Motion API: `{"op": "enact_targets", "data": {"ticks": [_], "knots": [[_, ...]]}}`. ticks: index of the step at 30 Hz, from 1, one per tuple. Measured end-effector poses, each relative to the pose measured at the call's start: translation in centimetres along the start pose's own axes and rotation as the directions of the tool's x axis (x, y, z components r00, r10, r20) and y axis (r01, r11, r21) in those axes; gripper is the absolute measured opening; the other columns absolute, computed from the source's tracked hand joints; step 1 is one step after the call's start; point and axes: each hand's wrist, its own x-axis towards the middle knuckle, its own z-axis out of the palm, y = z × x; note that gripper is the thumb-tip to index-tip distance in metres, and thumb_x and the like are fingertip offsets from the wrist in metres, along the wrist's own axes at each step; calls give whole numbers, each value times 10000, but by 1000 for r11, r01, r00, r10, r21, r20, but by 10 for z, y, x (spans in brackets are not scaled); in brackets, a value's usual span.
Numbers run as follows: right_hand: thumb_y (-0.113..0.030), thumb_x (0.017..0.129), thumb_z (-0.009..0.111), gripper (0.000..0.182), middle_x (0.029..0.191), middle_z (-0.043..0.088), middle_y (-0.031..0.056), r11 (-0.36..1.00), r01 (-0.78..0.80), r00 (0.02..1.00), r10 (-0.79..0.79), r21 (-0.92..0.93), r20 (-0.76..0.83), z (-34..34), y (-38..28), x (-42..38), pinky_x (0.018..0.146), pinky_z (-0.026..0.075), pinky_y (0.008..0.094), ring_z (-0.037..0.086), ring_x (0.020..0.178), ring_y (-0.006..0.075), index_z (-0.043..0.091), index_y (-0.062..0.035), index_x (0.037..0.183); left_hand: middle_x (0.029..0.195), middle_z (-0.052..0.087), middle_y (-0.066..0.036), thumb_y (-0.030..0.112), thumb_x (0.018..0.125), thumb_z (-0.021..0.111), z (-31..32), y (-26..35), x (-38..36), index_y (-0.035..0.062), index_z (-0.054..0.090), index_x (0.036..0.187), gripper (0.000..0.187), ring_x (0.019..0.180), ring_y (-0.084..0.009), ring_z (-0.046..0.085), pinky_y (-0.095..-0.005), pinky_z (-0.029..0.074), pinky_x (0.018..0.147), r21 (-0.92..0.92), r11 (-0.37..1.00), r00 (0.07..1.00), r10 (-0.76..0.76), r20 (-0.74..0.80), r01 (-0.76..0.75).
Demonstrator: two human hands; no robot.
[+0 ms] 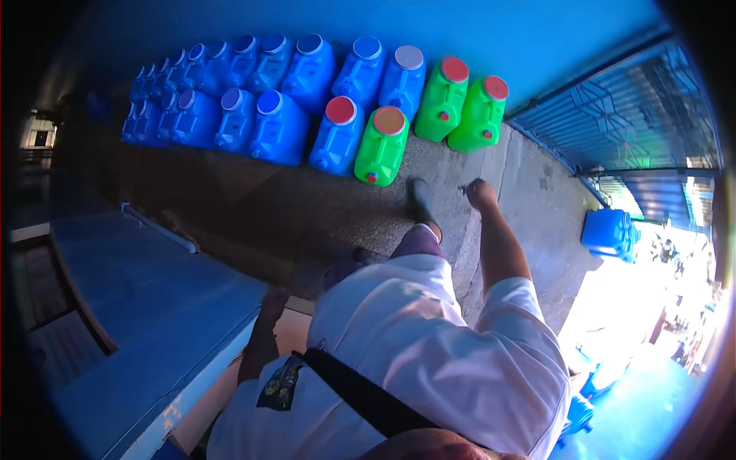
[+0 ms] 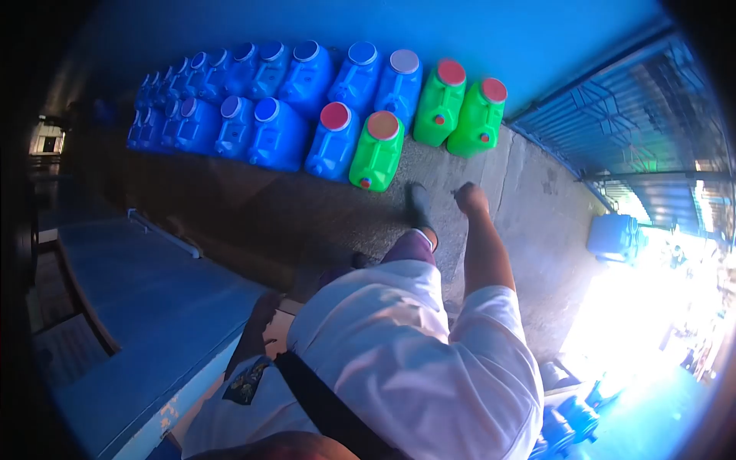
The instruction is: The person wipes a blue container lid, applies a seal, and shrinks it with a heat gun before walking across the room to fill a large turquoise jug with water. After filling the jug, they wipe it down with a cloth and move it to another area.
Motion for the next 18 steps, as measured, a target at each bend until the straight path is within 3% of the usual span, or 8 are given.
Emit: {"op": "enact_targets", "data": {"ticks": [2, 4, 5, 6, 8, 10, 13, 18], "knots": [[-226, 936, 522, 321, 1178, 675, 255, 946, 178, 981, -191, -270, -24, -8, 10, 126, 937, 530, 498, 650, 1109, 416, 689, 1, 1090, 1197, 653, -216, 334, 977, 603, 4, 51, 8, 56, 565, 1359, 474, 1106, -333, 637, -422, 479, 972, 42, 999, 996, -8, -87, 11], [-211, 938, 508, 318, 1148, 690, 247, 986, 134, 978, -148, -104, -145, -53, -25, 195, 920, 539, 503, 670, 1049, 427, 688, 18, 1065, 1249, 644, -196, 353, 996, 587, 14, 66, 13, 39, 564, 1356, 478, 1154, -316, 623, -415, 464, 1001, -194, 980, 966, -17, -258, -35], [-228, 942, 510, 312, 1116, 701, 235, 971, 169, 968, -195, -167, -156, -70, -36, 237, 903, 543, 504, 677, 1021, 426, 693, -5, 1062, 1277, 637, -181, 346, 1001, 588, 23, 73, 12, 29, 569, 1342, 465, 1161, -300, 620, -398, 463, 1003, -202, 977, 952, -121, -283, 64], [-245, 947, 512, 306, 1084, 713, 223, 954, 197, 958, -236, -227, -160, -80, -41, 275, 886, 547, 505, 683, 994, 425, 698, -28, 1059, 1297, 631, -169, 332, 1003, 596, 35, 95, 0, 24, 564, 1343, 459, 1162, -285, 619, -387, 464, 1001, -229, 961, 938, -215, -271, 154], [-311, 953, 541, 303, 1048, 721, 203, 978, 208, 935, -190, 26, -299, -96, -48, 345, 866, 543, 500, 685, 987, 410, 704, -75, 1054, 1332, 621, -147, 296, 1001, 616, 59, 149, -31, 21, 544, 1359, 457, 1159, -256, 619, -368, 468, 994, -303, 901, 899, -381, -216, 310], [-375, 945, 577, 316, 1037, 721, 193, 956, 236, 917, -159, 174, -367, -108, -48, 436, 852, 538, 492, 686, 993, 394, 706, -107, 1052, 1321, 627, -135, 240, 991, 632, 88, 214, -66, 23, 497, 1408, 490, 1088, -208, 633, -351, 490, 930, -184, 798, 810, -586, -14, 574], [-385, 934, 598, 331, 1042, 725, 184, 940, 286, 910, -205, 188, -360, -98, -26, 514, 872, 530, 482, 681, 1012, 389, 706, -100, 1062, 1323, 627, -132, 248, 989, 633, 101, 264, -82, 30, 480, 1420, 506, 1054, -191, 644, -341, 505, 856, -312, 670, 727, -677, 115, 674], [-432, 923, 591, 401, 1084, 718, 184, 978, 140, 967, -102, 153, -235, -86, -11, 568, 902, 518, 482, 673, 1043, 384, 700, -88, 1098, 1302, 636, -128, 282, 985, 640, 98, 319, -90, 35, 470, 1419, 527, 1022, -182, 651, -310, 498, 770, -410, 584, 661, -748, 65, 701]]}}
